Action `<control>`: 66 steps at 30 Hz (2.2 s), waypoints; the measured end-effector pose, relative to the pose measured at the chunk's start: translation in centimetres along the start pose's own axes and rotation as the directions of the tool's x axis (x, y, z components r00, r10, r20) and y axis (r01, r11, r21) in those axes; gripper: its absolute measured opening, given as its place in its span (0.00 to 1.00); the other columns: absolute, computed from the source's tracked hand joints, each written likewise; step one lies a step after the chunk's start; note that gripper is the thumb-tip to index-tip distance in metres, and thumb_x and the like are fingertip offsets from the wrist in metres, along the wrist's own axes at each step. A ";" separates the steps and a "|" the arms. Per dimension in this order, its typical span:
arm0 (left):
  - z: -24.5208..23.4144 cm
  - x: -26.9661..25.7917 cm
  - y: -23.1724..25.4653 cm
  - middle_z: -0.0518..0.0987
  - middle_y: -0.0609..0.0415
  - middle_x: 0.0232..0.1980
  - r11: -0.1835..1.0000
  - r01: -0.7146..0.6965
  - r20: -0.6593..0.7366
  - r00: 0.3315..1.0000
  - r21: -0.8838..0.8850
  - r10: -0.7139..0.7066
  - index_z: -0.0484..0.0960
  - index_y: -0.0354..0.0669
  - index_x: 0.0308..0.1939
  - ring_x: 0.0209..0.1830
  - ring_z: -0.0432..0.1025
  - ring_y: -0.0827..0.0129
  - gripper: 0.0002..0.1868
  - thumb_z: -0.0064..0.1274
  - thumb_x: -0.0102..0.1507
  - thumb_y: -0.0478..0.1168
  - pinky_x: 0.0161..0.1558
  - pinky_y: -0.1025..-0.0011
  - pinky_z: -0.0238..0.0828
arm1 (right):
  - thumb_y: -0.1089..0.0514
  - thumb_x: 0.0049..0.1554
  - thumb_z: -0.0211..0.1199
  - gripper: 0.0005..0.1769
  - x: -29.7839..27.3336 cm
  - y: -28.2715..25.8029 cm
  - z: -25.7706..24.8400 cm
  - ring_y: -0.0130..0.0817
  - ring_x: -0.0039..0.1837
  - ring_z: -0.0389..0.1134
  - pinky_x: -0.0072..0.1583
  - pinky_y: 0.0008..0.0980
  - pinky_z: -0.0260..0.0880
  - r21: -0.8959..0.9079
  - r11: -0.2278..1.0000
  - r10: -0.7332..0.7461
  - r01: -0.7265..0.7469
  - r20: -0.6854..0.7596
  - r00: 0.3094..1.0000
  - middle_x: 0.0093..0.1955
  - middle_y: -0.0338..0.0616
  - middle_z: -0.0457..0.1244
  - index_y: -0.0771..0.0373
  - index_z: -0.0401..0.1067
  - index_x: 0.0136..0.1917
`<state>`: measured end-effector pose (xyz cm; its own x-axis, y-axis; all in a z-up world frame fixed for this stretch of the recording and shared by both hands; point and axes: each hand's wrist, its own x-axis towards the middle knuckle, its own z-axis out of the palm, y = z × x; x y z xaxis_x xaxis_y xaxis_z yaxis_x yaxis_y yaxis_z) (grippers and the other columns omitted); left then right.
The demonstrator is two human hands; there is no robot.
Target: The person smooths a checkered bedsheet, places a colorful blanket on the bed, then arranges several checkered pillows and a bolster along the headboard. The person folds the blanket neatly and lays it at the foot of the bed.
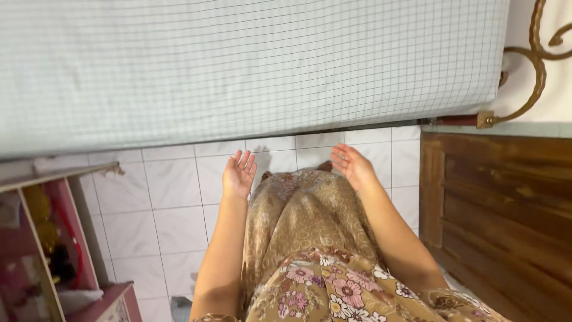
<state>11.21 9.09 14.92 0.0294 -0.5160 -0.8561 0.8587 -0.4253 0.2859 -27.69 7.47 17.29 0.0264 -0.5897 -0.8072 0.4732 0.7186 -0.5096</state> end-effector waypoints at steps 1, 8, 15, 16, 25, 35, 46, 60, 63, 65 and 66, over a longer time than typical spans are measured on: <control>0.2 -1.2 0.4 0.70 0.48 0.72 1.000 -0.009 0.027 1.000 0.002 0.009 0.62 0.45 0.75 0.71 0.64 0.58 0.29 0.29 0.73 0.53 0.71 0.59 0.57 | 0.49 0.67 0.48 0.23 -0.4 -1.1 0.0 0.41 0.68 0.67 0.66 0.41 0.68 -0.042 0.999 -0.029 0.029 0.002 1.000 0.68 0.49 0.65 0.64 0.64 0.70; 0.3 -6.8 -2.1 0.71 0.49 0.72 0.995 -0.077 0.047 0.996 0.069 0.073 0.64 0.44 0.73 0.70 0.66 0.60 0.28 0.31 0.73 0.52 0.70 0.60 0.58 | 0.52 0.66 0.52 0.17 -3.0 -6.0 0.5 0.34 0.63 0.69 0.59 0.35 0.70 -0.431 0.881 -0.237 0.195 -0.047 0.970 0.64 0.43 0.68 0.60 0.70 0.65; 3.2 -5.7 -9.4 0.72 0.49 0.71 0.990 -0.143 0.007 0.990 0.023 0.143 0.66 0.45 0.73 0.70 0.67 0.60 0.27 0.33 0.72 0.51 0.71 0.61 0.57 | 0.56 0.62 0.63 0.20 2.0 -11.7 -1.6 0.47 0.75 0.62 0.70 0.41 0.65 -0.854 -0.096 -0.474 0.512 0.491 0.731 0.77 0.44 0.60 0.50 0.71 0.68; 3.9 -5.1 -10.8 0.72 0.49 0.71 0.988 -0.152 -0.003 0.988 0.010 0.152 0.66 0.45 0.73 0.70 0.67 0.60 0.27 0.33 0.72 0.50 0.71 0.60 0.57 | 0.56 0.60 0.63 0.24 2.9 -12.6 -1.5 0.49 0.76 0.59 0.71 0.42 0.62 -0.863 -0.132 -0.417 0.488 0.495 0.763 0.80 0.43 0.55 0.49 0.69 0.70; 8.5 -1.8 -23.2 0.72 0.48 0.72 0.991 -0.129 -0.051 0.991 -0.043 0.126 0.64 0.46 0.74 0.72 0.65 0.59 0.28 0.34 0.72 0.50 0.72 0.60 0.55 | 0.54 0.53 0.67 0.46 5.0 -13.2 -0.3 0.55 0.83 0.32 0.72 0.69 0.37 -0.724 -0.595 -0.110 0.351 0.505 0.856 0.86 0.46 0.29 0.44 0.51 0.80; 11.7 -4.4 -27.8 0.76 0.52 0.67 0.971 -0.177 -0.120 0.980 -0.163 0.159 0.69 0.46 0.72 0.63 0.69 0.65 0.27 0.37 0.71 0.50 0.66 0.63 0.61 | 0.57 0.56 0.63 0.20 3.9 -14.2 -4.9 0.46 0.76 0.54 0.70 0.50 0.59 -0.736 -0.518 -0.034 0.436 0.527 0.849 0.84 0.38 0.43 0.49 0.75 0.62; 9.5 -21.5 -24.2 0.80 0.54 0.55 0.775 -0.592 -0.162 0.806 -0.221 0.570 0.75 0.43 0.52 0.59 0.72 0.69 0.13 0.51 0.70 0.46 0.65 0.64 0.64 | 0.55 0.60 0.61 0.15 -7.4 -11.1 4.4 0.30 0.51 0.68 0.55 0.30 0.69 -0.671 -0.066 0.165 0.739 0.723 0.671 0.55 0.38 0.70 0.56 0.77 0.60; -13.9 -48.4 -43.7 0.75 0.54 0.57 0.335 -0.883 -0.803 -0.075 0.330 0.592 0.75 0.44 0.57 0.56 0.69 0.69 0.17 0.58 0.66 0.41 0.60 0.70 0.66 | 0.53 0.58 0.69 0.11 -33.6 12.8 6.8 0.35 0.62 0.69 0.64 0.33 0.65 -0.109 0.212 0.682 0.971 0.729 -0.067 0.57 0.42 0.68 0.62 0.72 0.45; -19.1 -53.6 -49.1 0.66 0.41 0.69 0.696 -0.390 -0.765 -0.529 0.603 0.367 0.71 0.41 0.64 0.71 0.60 0.49 0.33 0.69 0.59 0.44 0.70 0.55 0.55 | 0.52 0.54 0.72 0.19 -39.6 19.7 6.1 0.40 0.63 0.67 0.60 0.36 0.67 0.023 0.210 0.722 0.978 0.671 -0.170 0.59 0.46 0.65 0.61 0.71 0.55; -22.3 -55.7 -51.6 0.62 0.36 0.74 0.744 -0.352 -0.735 -0.623 0.568 0.267 0.67 0.40 0.68 0.76 0.55 0.43 0.40 0.71 0.58 0.47 0.73 0.50 0.50 | 0.48 0.54 0.74 0.31 -43.2 24.3 5.9 0.48 0.69 0.63 0.68 0.42 0.65 0.225 0.309 0.660 0.924 0.649 -0.379 0.65 0.51 0.62 0.62 0.66 0.64; -23.9 -56.4 -52.5 0.61 0.35 0.74 0.746 -0.381 -0.744 -0.629 0.547 0.225 0.64 0.39 0.70 0.76 0.55 0.42 0.43 0.71 0.59 0.49 0.73 0.50 0.49 | 0.44 0.52 0.75 0.38 -44.8 26.6 6.0 0.51 0.70 0.62 0.68 0.44 0.64 0.281 0.284 0.656 0.917 0.641 -0.399 0.66 0.53 0.61 0.62 0.63 0.67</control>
<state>-23.32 78.27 37.88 0.5552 0.7824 0.2823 0.3494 -0.5274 0.7744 -11.01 50.75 41.70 0.8641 0.4705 0.1791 0.4057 -0.4404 -0.8009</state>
